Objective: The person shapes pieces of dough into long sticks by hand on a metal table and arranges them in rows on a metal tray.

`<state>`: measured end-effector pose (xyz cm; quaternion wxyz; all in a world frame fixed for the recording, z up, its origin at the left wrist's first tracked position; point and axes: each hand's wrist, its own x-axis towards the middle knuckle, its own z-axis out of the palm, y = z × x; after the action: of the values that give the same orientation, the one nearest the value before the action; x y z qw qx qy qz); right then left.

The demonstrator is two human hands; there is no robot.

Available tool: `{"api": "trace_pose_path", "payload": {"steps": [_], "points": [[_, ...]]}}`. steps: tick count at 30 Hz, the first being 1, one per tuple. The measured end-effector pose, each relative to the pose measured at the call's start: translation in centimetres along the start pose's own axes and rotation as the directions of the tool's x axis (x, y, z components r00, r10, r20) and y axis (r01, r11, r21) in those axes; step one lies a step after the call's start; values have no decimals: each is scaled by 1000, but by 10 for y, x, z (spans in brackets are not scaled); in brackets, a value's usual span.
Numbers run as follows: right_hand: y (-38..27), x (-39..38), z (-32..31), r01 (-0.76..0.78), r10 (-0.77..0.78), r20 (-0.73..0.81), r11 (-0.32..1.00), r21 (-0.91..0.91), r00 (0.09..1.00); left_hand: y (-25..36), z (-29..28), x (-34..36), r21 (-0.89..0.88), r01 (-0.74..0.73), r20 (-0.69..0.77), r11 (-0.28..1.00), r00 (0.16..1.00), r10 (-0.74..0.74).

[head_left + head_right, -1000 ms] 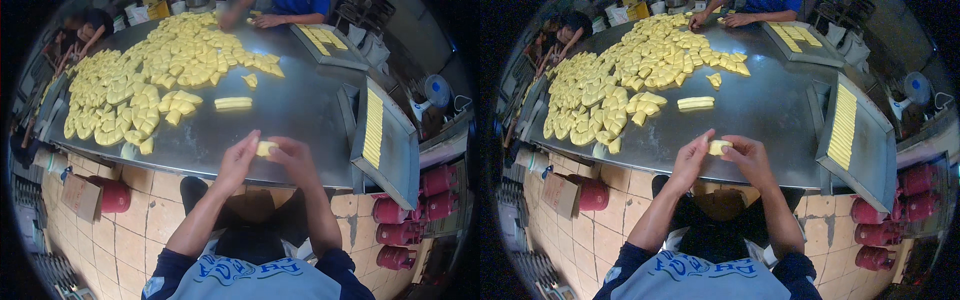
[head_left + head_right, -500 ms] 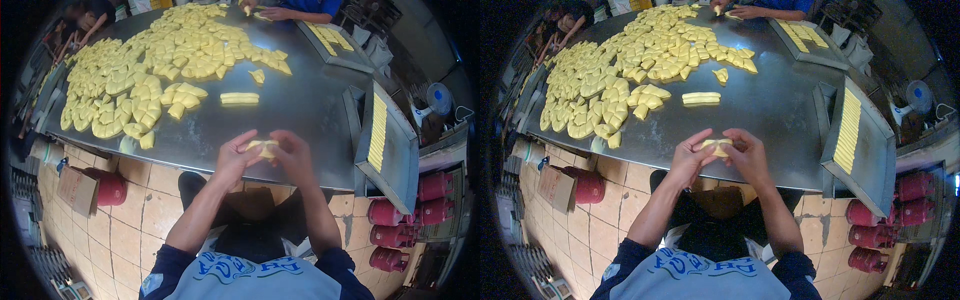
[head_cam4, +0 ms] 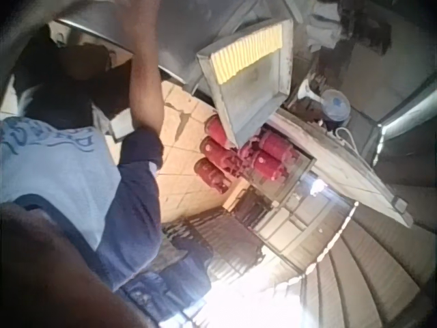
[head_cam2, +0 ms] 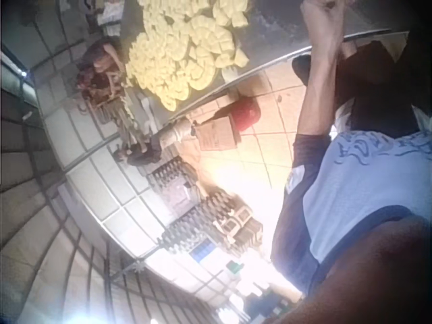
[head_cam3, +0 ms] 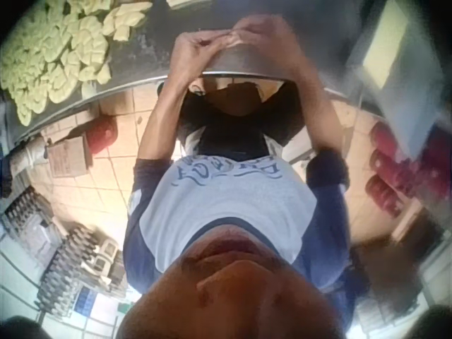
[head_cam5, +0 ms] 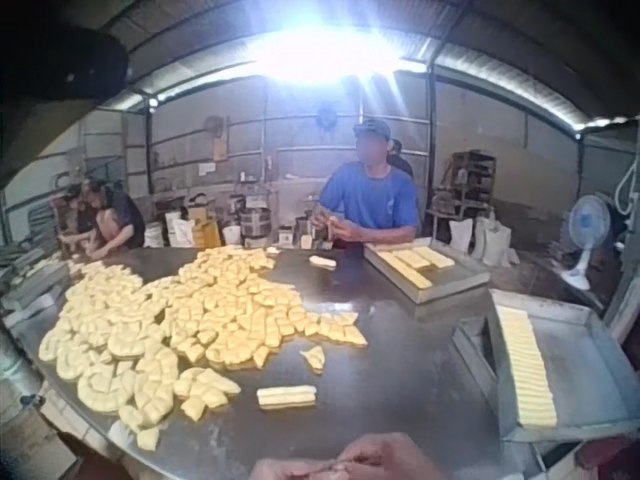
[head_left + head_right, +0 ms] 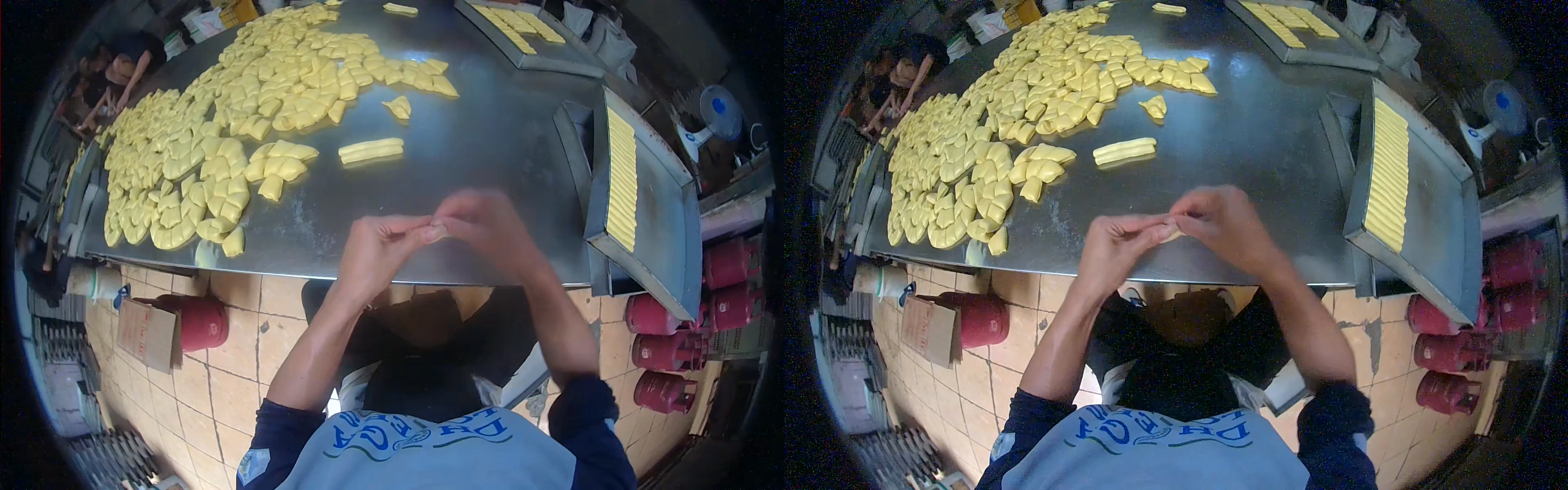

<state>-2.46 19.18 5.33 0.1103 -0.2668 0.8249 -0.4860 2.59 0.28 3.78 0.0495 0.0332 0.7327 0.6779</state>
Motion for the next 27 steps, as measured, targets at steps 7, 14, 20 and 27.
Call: {"api": "trace_pose_path", "payload": {"steps": [7,14,20,27], "points": [[-8,53,-26,-280,150,398,914,293,905,10,-22,18,7,152,-4,988,988,-152],[35,59,19,-342,471,161,800,-493,868,-49,-19,18,588,168,-235,791,972,-32],[47,55,1,-385,470,-54,647,-658,881,-47,-48,17,859,-58,-122,509,942,313],[51,55,5,-500,425,-297,525,-689,855,-53,-62,17,835,141,-240,532,963,122]]}}
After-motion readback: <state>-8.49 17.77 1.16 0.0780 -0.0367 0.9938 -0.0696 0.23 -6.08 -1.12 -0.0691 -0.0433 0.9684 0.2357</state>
